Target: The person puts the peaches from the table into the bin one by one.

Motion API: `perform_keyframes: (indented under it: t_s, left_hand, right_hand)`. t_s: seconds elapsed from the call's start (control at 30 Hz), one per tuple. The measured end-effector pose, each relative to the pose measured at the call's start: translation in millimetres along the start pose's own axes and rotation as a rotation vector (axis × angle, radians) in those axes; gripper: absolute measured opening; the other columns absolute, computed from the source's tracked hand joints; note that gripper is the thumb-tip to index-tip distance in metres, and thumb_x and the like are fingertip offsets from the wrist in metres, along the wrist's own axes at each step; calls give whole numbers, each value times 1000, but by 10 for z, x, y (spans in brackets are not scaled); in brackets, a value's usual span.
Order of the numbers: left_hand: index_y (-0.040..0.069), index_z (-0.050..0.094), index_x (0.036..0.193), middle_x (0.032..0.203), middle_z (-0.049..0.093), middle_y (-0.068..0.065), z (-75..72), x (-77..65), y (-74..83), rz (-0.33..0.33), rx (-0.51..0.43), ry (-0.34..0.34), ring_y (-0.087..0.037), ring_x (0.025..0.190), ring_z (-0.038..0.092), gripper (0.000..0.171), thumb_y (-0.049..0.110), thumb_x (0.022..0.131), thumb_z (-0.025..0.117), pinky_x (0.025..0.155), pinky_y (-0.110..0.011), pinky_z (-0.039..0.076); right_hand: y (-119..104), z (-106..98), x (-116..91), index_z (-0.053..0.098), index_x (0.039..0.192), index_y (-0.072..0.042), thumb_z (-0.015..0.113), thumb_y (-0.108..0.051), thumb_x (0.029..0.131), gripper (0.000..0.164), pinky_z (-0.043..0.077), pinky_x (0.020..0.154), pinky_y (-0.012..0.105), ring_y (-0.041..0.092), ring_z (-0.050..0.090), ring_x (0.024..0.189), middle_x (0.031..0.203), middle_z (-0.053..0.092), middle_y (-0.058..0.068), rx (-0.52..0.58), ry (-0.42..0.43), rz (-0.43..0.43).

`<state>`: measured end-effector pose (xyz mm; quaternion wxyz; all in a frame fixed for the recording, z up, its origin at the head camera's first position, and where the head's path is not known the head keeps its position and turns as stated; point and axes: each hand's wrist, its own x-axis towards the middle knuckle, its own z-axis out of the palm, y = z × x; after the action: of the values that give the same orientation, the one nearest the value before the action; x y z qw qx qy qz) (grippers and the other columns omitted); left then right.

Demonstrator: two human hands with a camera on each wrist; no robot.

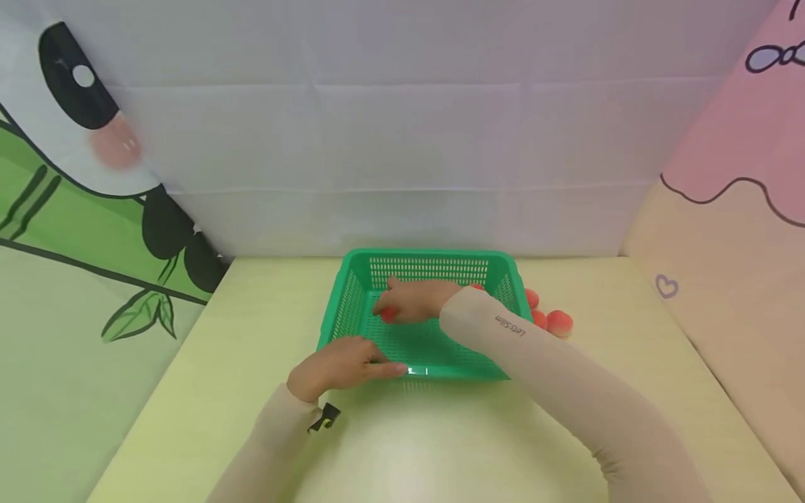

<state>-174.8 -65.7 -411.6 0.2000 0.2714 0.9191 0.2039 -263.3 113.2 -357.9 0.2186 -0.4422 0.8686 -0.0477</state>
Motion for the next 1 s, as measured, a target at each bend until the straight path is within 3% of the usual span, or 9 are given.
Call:
perform_keyframes:
  t_s: [0.1, 0.27, 0.33, 0.43, 0.6, 0.77, 1.0]
  left_hand:
    - [20, 76, 86, 65, 64, 6, 2, 18, -9, 7, 4, 2, -6, 59, 53, 66, 75, 86, 40, 62, -29, 48]
    - [21, 73, 74, 55, 54, 9, 13, 28, -25, 10, 1, 13, -6, 53, 47, 65, 76, 85, 41, 57, -27, 46]
    - [21, 73, 72, 52, 49, 10, 18, 27, -32, 15, -2, 19, -5, 51, 43, 63, 75, 85, 42, 56, -26, 45]
    - [21, 73, 72, 51, 45, 11, 15, 23, -37, 17, -3, 23, -5, 51, 42, 63, 74, 86, 42, 57, -26, 44]
    - [19, 76, 83, 61, 62, 6, 5, 17, -35, 12, -10, 14, -6, 55, 51, 64, 73, 86, 42, 62, -28, 47]
    - [18, 76, 87, 65, 66, 4, 10, 25, -46, 13, -11, 7, -6, 57, 53, 65, 73, 87, 42, 62, -28, 48]
    - [19, 76, 90, 69, 67, 7, -1, 21, -38, -1, -12, -5, -6, 61, 56, 65, 74, 86, 41, 65, -29, 48]
  right_hand:
    - [-73, 35, 153, 52, 134, -33, 50, -25, 101, 34, 45, 89, 34, 16, 49, 112, 134, 36, 6, -17, -27, 10]
    - [-153, 24, 354, 55, 134, -29, 57, -22, 98, 37, 41, 98, 41, 28, 20, 138, 153, 22, 13, -62, -59, 47]
    - [-159, 13, 426, 58, 133, -27, 58, -18, 97, 36, 37, 101, 43, 29, 11, 140, 153, 23, 13, -63, -67, 51]
    - [-150, 9, 510, 58, 132, -28, 57, -19, 98, 35, 33, 104, 45, 28, 9, 140, 154, 21, 12, -54, -93, 77]
    - [-138, 60, 585, 57, 133, -27, 53, -23, 100, 34, 31, 105, 49, 29, 11, 140, 155, 15, 12, 2, -145, 99]
    - [-112, 117, 616, 56, 134, -26, 51, -26, 101, 33, 27, 107, 50, 27, 6, 140, 156, 12, 11, 20, -163, 121]
    - [-93, 143, 642, 57, 134, -24, 51, -24, 101, 33, 21, 109, 49, 25, 3, 141, 153, 25, 6, 4, -176, 121]
